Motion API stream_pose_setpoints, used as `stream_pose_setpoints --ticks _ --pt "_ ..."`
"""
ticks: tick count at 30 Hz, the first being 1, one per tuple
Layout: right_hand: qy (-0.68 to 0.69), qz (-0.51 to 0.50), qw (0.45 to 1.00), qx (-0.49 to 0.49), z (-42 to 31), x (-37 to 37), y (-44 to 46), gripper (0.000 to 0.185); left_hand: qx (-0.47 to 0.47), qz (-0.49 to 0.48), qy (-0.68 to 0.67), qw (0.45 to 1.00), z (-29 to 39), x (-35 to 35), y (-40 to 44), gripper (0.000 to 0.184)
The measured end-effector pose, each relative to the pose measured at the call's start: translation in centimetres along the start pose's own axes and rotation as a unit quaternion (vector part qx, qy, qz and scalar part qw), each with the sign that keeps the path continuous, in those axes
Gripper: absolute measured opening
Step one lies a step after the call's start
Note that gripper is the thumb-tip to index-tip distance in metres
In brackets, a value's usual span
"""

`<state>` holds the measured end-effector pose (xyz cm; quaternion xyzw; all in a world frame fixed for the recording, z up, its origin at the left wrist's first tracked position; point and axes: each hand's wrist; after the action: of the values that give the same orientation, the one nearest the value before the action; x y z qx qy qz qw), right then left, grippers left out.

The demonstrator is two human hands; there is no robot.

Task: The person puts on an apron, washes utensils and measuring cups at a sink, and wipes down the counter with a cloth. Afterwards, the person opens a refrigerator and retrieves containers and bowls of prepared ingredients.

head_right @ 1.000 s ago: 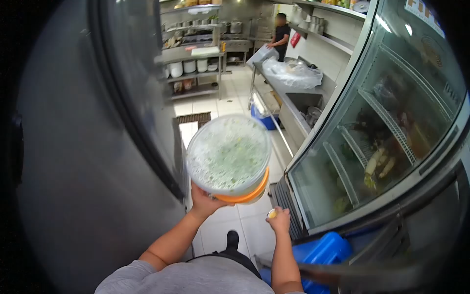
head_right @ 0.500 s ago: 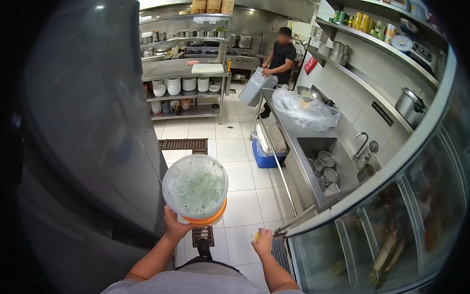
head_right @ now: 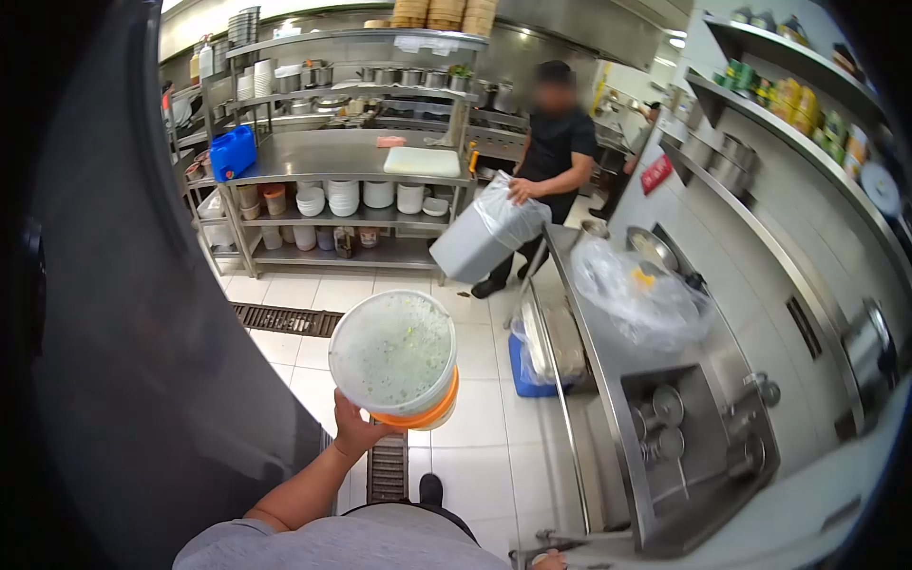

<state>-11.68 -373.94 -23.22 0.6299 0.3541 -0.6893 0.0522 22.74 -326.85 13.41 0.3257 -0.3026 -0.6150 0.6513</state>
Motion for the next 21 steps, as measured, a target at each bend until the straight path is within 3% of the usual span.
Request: stream_pose_setpoints --ticks 1,2,4,7,12,17,21 --pt "-0.003 -0.001 1.0 -0.004 -2.8 -1.2 3.5 0.047 0.023 0.008 0.035 0.999 -1.8 0.1 2.1 0.094" --pt "-0.039 -0.013 0.999 -0.027 -10.2 -7.0 1.4 0.052 0.04 0.01 0.073 0.997 -3.4 0.0 3.7 0.095" --pt "-0.045 -0.004 0.985 -0.166 -20.6 -11.2 5.4 0.071 0.022 0.028 0.088 0.995 -7.0 -0.4 6.1 0.095" --pt "-0.012 0.013 0.962 -0.274 -38.7 -19.4 8.0 0.066 0.013 0.075 0.117 0.99 -11.6 -1.6 11.0 0.095" --pt "0.023 0.043 0.907 -0.418 -61.7 -25.6 11.6 0.065 0.004 0.158 0.125 0.979 -20.1 -4.8 17.9 0.098" --pt "0.031 0.021 0.883 -0.468 -72.8 -25.6 10.9 0.064 0.025 0.186 0.163 0.969 -28.5 -9.0 24.4 0.096" --pt "-0.069 -0.051 0.862 -0.499 -81.2 -28.4 8.6 0.065 -0.008 0.232 0.173 0.957 -33.4 -12.6 29.0 0.096"
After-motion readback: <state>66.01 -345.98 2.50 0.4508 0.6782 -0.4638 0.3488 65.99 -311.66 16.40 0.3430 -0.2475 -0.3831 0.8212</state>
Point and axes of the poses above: each hand's wrist, its own y-axis towards the middle knuckle, its own x-axis out of the palm, z = x × y, and after that the axes turned 10 degrees about x, right-handed
